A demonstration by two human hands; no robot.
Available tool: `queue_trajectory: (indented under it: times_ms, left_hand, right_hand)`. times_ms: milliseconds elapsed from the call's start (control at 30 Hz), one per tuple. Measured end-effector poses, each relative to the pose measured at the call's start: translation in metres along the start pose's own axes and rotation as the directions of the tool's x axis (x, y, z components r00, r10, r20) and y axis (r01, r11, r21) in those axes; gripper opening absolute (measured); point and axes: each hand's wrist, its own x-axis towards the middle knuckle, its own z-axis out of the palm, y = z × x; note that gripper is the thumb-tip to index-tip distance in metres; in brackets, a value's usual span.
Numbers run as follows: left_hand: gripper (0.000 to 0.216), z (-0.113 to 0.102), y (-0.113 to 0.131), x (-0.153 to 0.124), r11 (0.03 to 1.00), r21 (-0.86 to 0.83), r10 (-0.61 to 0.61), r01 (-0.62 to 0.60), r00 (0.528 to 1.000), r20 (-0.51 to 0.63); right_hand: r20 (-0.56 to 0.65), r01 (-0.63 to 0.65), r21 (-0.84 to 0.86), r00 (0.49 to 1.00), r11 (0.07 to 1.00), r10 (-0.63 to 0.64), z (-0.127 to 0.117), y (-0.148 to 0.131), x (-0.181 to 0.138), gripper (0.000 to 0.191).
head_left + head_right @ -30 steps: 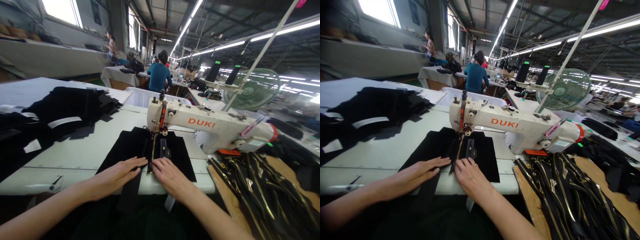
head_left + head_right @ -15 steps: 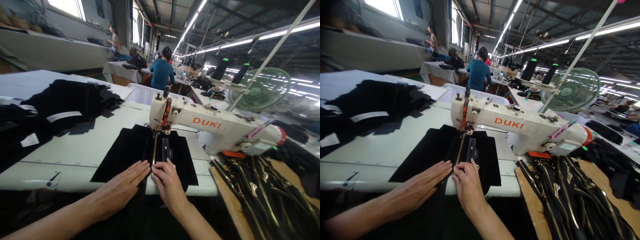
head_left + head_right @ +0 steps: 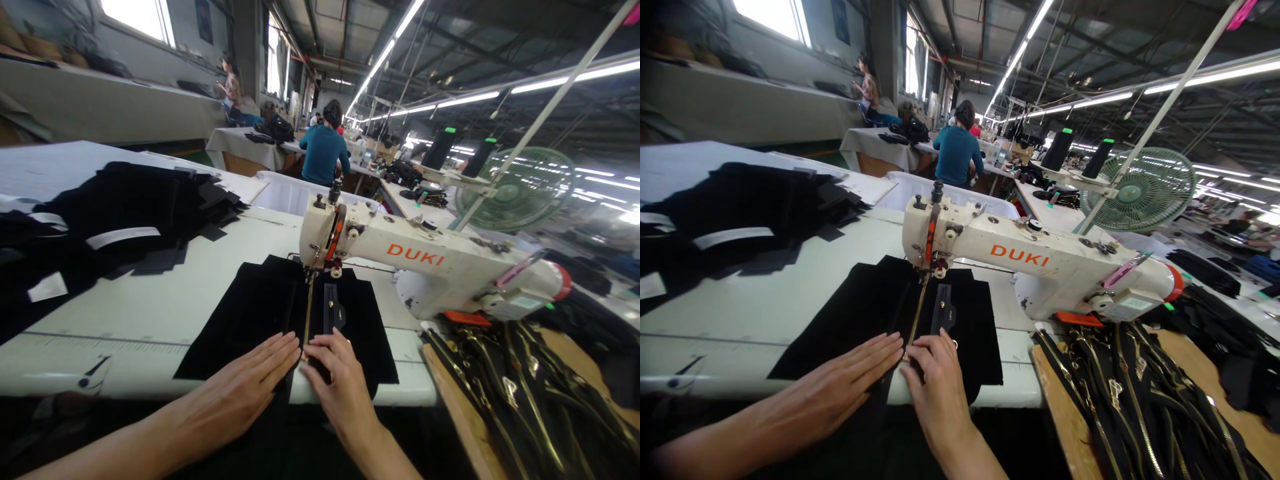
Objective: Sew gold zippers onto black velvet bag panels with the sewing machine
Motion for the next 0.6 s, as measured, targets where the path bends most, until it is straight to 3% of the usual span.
queue_trajectory:
  times_ms: [100, 267, 600]
  left_hand:
    - [0.081, -0.001, -0.001, -0.001, 1.0, 0.008, 0.004, -0.004, 1.0, 0.006]
    - [0.076, -0.007, 0.0, 0.0, 0.999, -0.053, -0.006, 0.004, 0.999, -0.036]
    - [0.083, -0.005, 0.001, -0.001, 0.993, -0.116, -0.019, 0.009, 0.996, -0.084]
  right_hand:
    - [0.04, -0.037, -0.027, 0.998, 0.999, 0.038, -0.006, 0.001, -0.001, 0.049]
    - [-0.041, 0.065, -0.002, 0.997, 0.998, -0.065, 0.001, -0.001, 0.004, 0.024]
    - [-0.084, 0.075, 0.003, 0.994, 0.997, -0.075, 0.01, -0.003, 0.008, 0.018]
